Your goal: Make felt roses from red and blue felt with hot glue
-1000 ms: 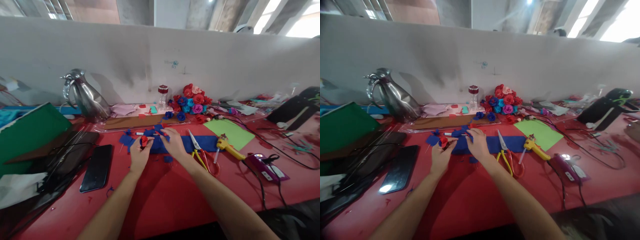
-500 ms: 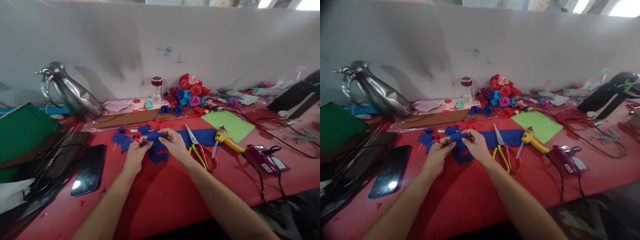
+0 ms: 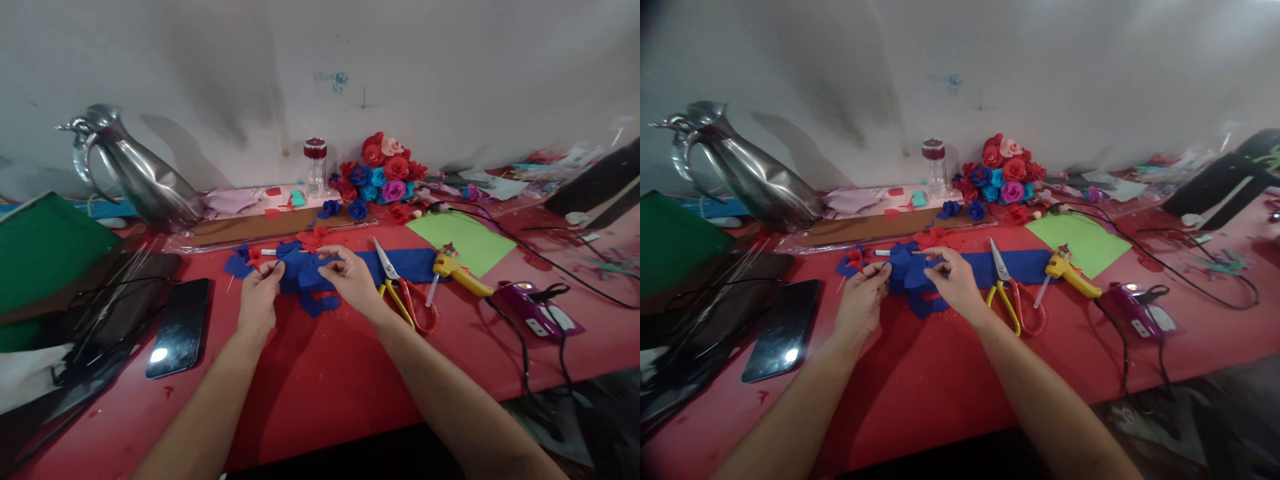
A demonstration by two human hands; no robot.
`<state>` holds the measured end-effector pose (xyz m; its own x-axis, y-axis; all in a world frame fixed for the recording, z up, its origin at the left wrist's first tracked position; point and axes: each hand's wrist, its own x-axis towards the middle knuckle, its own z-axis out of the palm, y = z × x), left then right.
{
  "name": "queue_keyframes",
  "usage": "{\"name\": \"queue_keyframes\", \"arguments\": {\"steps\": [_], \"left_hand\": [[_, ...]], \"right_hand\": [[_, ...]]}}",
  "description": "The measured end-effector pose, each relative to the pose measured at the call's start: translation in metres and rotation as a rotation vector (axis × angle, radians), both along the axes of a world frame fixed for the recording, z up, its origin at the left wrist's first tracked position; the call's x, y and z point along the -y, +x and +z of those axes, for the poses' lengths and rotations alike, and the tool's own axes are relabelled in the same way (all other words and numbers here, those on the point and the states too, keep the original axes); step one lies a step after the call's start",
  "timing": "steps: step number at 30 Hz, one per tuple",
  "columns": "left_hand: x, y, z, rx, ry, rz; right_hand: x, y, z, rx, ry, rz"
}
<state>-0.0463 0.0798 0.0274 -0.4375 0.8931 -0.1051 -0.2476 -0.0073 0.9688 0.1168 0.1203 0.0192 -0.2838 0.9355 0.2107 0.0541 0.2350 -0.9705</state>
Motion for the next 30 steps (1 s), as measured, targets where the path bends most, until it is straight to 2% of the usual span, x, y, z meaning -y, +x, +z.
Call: {"name": "queue_keyframes", "arguments": {"steps": [3,4,6,10,12,15,19,25,30], "left_hand": [[0.0,-0.003,-0.001,-0.175,0.005,0.211],[0.001,-0.002,0.0,-0.229,0.019,0.239],[0.004,0.003,0.002,-0.239,0.045,0.158],[0.009,0.013,0.007,0.022,-0.006,-0.201],[0.01,0.016,0.008,0.08,-0.023,-0.257],[0.01,0.017,0.009,0.098,0.003,-0.222],[0.01,0.015,0.011,0.103,0.0,-0.171],[0.009,0.013,0.011,0.082,-0.026,-0.139],[0.008,0.012,0.009,0.075,-0.023,-0.133]], "right_hand": [[-0.001,0.001,0.0,-0.014,0.016,-0.013],[-0.001,0.001,0.0,-0.022,0.024,-0.012],[-0.001,0.0,0.0,-0.044,0.039,-0.007],[0.002,-0.001,0.001,-0.051,0.078,0.005],[0.004,-0.001,0.002,-0.038,0.095,0.005],[0.005,0.0,0.004,-0.043,0.086,-0.013],[0.005,0.001,0.007,-0.113,-0.021,-0.029],[0.004,-0.001,0.008,-0.137,-0.226,0.087],[0.005,-0.003,0.005,-0.117,-0.207,0.06]]}}
